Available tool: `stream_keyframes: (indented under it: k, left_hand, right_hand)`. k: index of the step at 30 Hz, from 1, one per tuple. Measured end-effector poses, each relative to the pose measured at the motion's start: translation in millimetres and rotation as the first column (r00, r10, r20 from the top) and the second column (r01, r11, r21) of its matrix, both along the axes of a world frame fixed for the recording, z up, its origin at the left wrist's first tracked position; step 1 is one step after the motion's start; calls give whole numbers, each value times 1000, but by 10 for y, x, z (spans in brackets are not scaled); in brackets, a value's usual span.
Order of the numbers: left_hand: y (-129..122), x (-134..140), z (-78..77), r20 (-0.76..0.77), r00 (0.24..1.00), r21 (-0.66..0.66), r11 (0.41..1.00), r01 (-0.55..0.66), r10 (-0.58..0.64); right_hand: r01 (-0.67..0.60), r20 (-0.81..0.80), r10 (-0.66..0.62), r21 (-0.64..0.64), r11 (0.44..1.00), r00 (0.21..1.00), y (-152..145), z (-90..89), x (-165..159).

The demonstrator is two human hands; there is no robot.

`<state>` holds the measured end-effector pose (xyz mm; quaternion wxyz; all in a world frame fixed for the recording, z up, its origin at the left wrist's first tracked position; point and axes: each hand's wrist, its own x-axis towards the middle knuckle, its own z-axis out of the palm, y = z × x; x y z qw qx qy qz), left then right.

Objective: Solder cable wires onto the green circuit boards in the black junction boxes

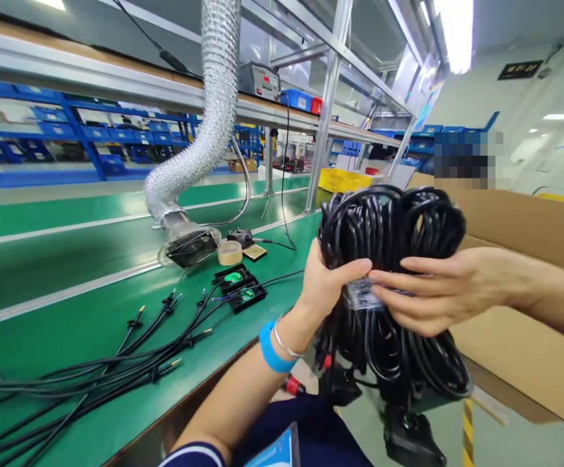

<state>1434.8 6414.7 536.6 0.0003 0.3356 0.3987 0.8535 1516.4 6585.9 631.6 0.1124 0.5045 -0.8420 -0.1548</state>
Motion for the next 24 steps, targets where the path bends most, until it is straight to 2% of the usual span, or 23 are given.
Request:
stream_keyframes:
  k: [1,2,3,4,5,6,7,8,10,13,15,16,17,19,20,21,22,23,24]
  left_hand:
    - [1,-25,-103,39,999,18,1000,18,-18]
    - [-21,-40,-196,62,998,29,999,23,-25]
    - [-54,-47,-276,76,997,34,999,22,-25]
    - [-88,-47,-340,87,996,39,999,25,-28]
    - [-112,-41,-390,96,995,43,999,27,-31]
    - [-122,-30,-427,105,994,46,999,22,-27]
    - [-115,-18,-456,116,993,43,999,12,-16]
    - [-95,-8,-481,133,991,35,999,-6,2]
    - [-39,-3,-533,162,985,-3,999,-52,51]
    - [-53,-66,-620,146,983,-116,988,-97,114]
    - [-220,-137,-641,105,992,-332,943,-37,76]
    - [-358,-165,-628,102,994,-472,882,13,40]
    - [-527,-179,-602,110,994,-604,795,56,14]
    - [-924,-131,-529,123,992,-778,623,81,24]
    - [-1129,-54,-500,99,993,-822,568,44,66]
    - [-1323,62,-488,35,988,-846,531,-50,149]
    - [-1493,219,-499,-71,960,-846,494,-203,273]
    - [-1629,412,-538,-211,874,-801,436,-411,437]
    - [-1720,631,-605,-363,707,-684,341,-645,607]
  right_hand:
    - [-9,-67,5,-54,998,998,22,-153,0]
    - [3,-147,-28,-169,986,989,57,-327,7]
    - [25,-201,-102,-356,934,974,93,-520,23]
    - [41,-212,-194,-566,824,958,118,-725,45]
    - [58,-169,-275,-750,659,946,126,-931,70]
    - [77,-100,-323,-866,494,941,114,-1128,94]
    - [107,-28,-332,-917,384,943,85,-1306,111]
    - [158,64,-296,-939,306,953,44,-1457,117]
    - [298,271,-141,-925,235,952,-41,-1662,90]
    - [523,529,97,-849,76,843,-80,-1748,-8]
    - [596,589,148,-803,-2,794,-29,-1717,-53]
    - [622,612,165,-783,-13,774,12,-1693,-61]
    - [647,637,181,-762,6,749,56,-1670,-61]
    - [682,684,197,-726,90,702,137,-1642,-57]
    - [693,706,209,-706,146,676,161,-1642,-62]
    - [696,724,228,-689,203,650,168,-1650,-78]
    - [689,737,252,-676,263,627,156,-1666,-107]
    - [667,742,271,-670,324,613,122,-1689,-148]
    - [633,739,281,-672,385,613,68,-1716,-200]
